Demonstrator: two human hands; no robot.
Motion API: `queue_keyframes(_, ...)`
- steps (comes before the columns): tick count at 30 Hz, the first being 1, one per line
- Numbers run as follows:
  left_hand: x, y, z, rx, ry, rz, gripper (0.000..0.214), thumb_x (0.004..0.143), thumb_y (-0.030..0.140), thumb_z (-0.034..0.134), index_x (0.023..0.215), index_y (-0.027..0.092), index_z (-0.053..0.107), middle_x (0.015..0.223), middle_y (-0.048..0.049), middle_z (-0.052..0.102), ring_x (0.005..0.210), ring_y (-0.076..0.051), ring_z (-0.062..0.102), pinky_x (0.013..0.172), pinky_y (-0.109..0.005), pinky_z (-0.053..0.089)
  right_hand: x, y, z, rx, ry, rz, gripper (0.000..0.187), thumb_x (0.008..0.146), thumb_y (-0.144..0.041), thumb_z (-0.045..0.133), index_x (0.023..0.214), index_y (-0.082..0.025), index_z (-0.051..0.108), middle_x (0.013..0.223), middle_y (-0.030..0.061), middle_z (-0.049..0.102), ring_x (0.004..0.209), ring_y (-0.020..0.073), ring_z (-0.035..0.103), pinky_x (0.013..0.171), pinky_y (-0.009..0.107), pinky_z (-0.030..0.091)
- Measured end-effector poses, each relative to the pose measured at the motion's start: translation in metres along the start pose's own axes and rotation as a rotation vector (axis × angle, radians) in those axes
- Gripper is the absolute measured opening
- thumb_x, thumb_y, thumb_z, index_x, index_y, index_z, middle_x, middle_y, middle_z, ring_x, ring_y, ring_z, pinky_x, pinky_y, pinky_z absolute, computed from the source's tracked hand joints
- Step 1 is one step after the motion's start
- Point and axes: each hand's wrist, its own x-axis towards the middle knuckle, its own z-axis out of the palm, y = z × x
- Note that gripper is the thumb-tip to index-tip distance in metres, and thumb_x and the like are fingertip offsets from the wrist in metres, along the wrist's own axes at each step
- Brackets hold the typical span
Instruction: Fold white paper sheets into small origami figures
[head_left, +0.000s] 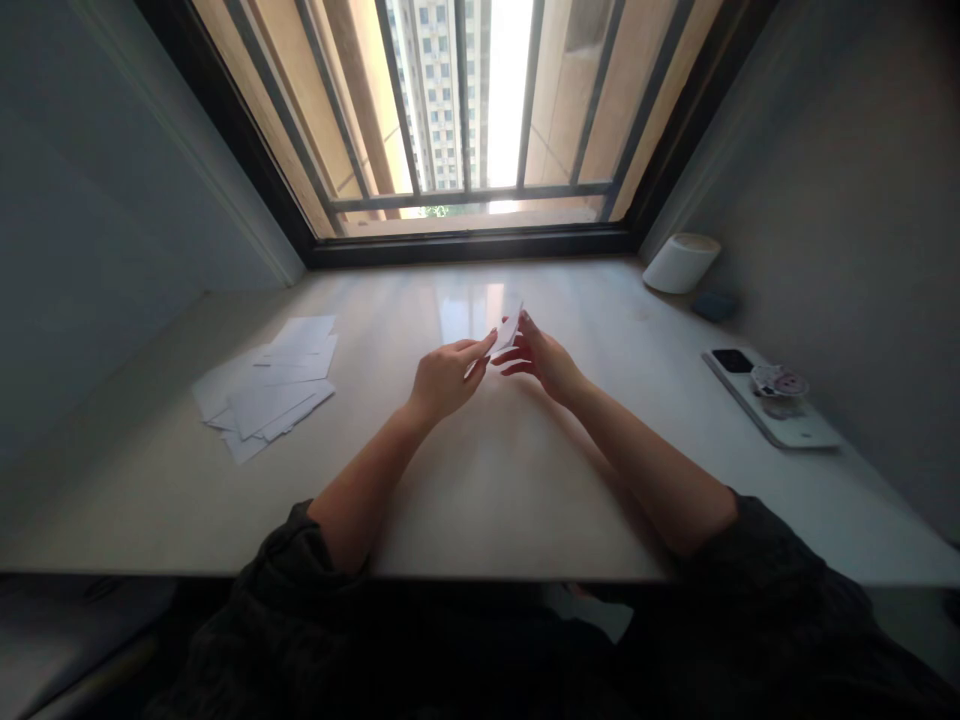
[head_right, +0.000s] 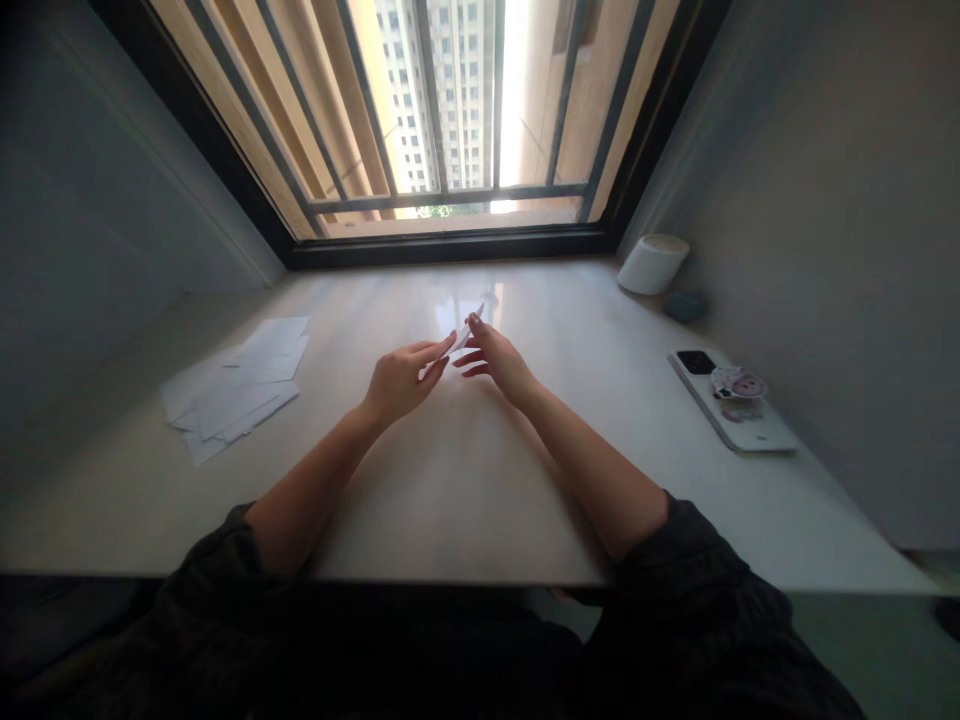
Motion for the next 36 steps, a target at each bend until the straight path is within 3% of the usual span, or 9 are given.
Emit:
queue_keyframes(4,0.0,0.0,0.0,-0.027,-0.031,0.009,0.042,0.094,0.04,0.046,0.133,0.031,0.056,0.125,-0.0039,0.065,0.106,-0.021,0.061,0.089,-0.028,0.042,0.0,-0.001,-0.002,0.041,0.004,0.037,0.058,0.073,-0.069,0.063,0.106,-0.022,0.063,0.095,0.0066,0.07,0.08,0.0192,0.069,0.064,0.027,0.054)
queue_keyframes(8,0.004,-0.004,-0.002,-0.056,-0.087,-0.045,0.033,0.087,0.05,0.057,0.106,0.028,0.072,0.107,-0.0036,0.07,0.093,-0.02,0.062,0.081,-0.026,0.043,0.0,-0.001,-0.005,0.038,0.009,0.013,0.051,0.073,-0.066,0.066,0.099,-0.022,0.067,0.104,0.0075,0.07,0.079,0.0166,0.067,0.068,0.028,0.054)
queue_keyframes(11,0.005,-0.005,-0.003,-0.06,-0.085,-0.051,0.032,0.086,0.051,0.058,0.095,0.025,0.074,0.098,-0.0039,0.071,0.083,-0.018,0.061,0.075,-0.026,0.042,0.0,-0.002,-0.006,0.05,-0.016,0.015,0.05,0.073,-0.065,0.066,0.097,-0.021,0.069,0.108,0.0083,0.07,0.08,0.0164,0.067,0.07,0.028,0.055)
queue_keyframes(17,0.001,-0.002,-0.002,0.06,-0.068,-0.012,0.042,0.093,0.048,0.046,0.13,0.033,0.059,0.114,-0.0051,0.069,0.097,-0.02,0.062,0.083,-0.026,0.041,-0.001,-0.004,-0.004,0.04,-0.034,0.056,0.056,0.072,-0.068,0.065,0.101,-0.02,0.07,0.104,0.0098,0.072,0.091,0.0215,0.069,0.077,0.032,0.056)
queue_keyframes(21,0.002,-0.005,0.0,-0.022,-0.057,-0.019,0.048,0.088,0.052,0.054,0.133,0.033,0.057,0.114,-0.0049,0.069,0.097,-0.021,0.063,0.084,-0.027,0.042,-0.001,-0.004,-0.004,0.042,-0.024,0.042,0.053,0.07,-0.068,0.067,0.1,-0.024,0.07,0.105,0.008,0.073,0.096,0.0228,0.068,0.08,0.034,0.056)
queue_keyframes(25,0.006,-0.014,0.001,-0.251,-0.069,-0.041,0.052,0.086,0.054,0.056,0.132,0.029,0.058,0.111,-0.0039,0.071,0.092,-0.019,0.064,0.084,-0.027,0.044,0.002,-0.001,-0.008,0.108,-0.037,0.047,0.052,0.071,-0.066,0.067,0.1,-0.024,0.07,0.098,0.0081,0.074,0.095,0.0252,0.069,0.079,0.036,0.056)
queue_keyframes(31,0.011,-0.018,-0.002,-0.444,-0.049,-0.112,0.048,0.088,0.057,0.049,0.117,0.024,0.069,0.098,-0.0022,0.073,0.09,-0.017,0.064,0.08,-0.024,0.045,0.006,0.002,-0.012,0.108,-0.017,0.036,0.042,0.072,-0.061,0.07,0.094,-0.025,0.07,0.089,0.0068,0.074,0.086,0.0244,0.071,0.073,0.036,0.055)
queue_keyframes(36,0.012,-0.022,-0.004,-0.534,-0.045,-0.163,0.054,0.088,0.062,0.043,0.087,0.017,0.072,0.08,-0.0036,0.07,0.082,-0.018,0.063,0.071,-0.024,0.045,0.01,0.006,-0.016,0.071,-0.007,-0.004,0.044,0.069,-0.064,0.071,0.082,-0.022,0.071,0.083,0.0074,0.072,0.08,0.023,0.068,0.069,0.035,0.055)
